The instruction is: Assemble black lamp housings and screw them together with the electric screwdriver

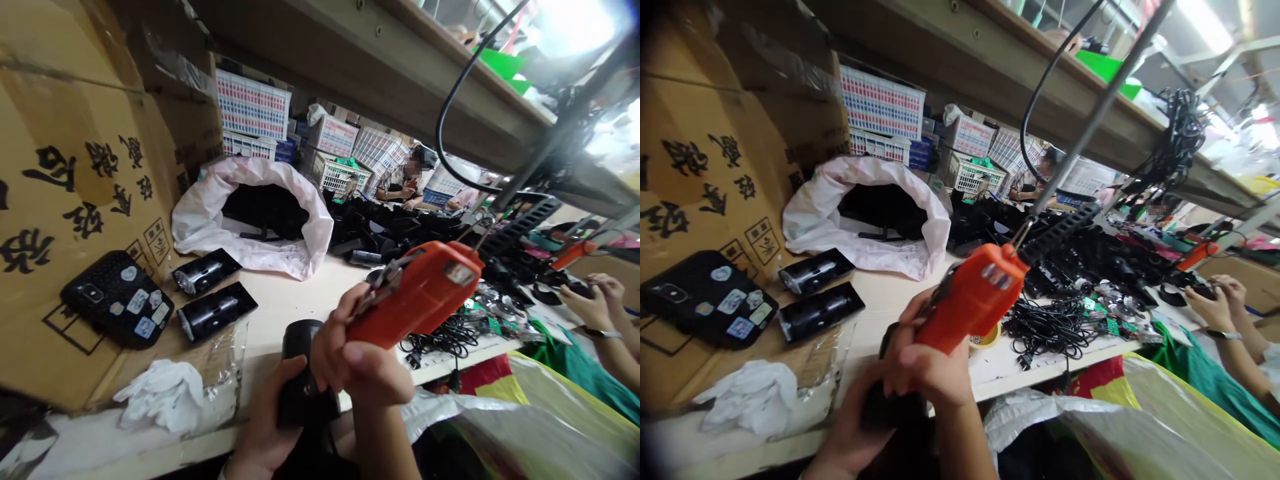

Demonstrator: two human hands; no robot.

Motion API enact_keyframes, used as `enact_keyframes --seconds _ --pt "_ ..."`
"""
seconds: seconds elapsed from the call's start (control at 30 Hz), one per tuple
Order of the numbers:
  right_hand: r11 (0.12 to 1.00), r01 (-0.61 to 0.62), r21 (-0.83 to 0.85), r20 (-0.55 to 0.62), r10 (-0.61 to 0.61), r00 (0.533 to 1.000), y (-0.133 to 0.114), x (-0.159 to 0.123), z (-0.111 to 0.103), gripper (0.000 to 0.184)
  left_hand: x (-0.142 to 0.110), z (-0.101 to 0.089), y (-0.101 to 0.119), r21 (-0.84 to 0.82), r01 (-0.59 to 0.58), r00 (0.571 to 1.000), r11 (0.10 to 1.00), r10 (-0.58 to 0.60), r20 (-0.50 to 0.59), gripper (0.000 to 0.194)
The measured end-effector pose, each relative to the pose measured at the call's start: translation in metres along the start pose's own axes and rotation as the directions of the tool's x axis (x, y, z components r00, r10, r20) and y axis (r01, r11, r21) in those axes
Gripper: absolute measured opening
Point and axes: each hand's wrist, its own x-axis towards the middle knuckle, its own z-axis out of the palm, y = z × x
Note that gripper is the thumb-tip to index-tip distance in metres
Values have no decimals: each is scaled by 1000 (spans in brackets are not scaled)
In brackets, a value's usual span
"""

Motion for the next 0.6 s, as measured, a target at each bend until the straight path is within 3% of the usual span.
enact_keyframes --seconds 0.07,0.2,0.4,0.53,0.6 --pt "992 99 -80 -140 -109 984 -19 1 -3 22 -4 5 3 7 73 997 997 -73 -23 17" --pt "924 224 -309 -346 -329 879 -47 4 -15 23 -9 9 8 -29 106 994 994 -106 26 38" --pt "925 156 -347 -479 -318 818 -35 7 -29 22 -10 -1 6 -31 129 987 991 -126 97 28" --pt "935 154 -321 -496 -304 813 -22 8 -30 21 -8 -5 4 -22 154 985 988 -152 83 28" --pt "934 133 -332 -496 -293 817 -16 5 -29 19 -9 -10 2 -29 235 970 972 -233 74 25"
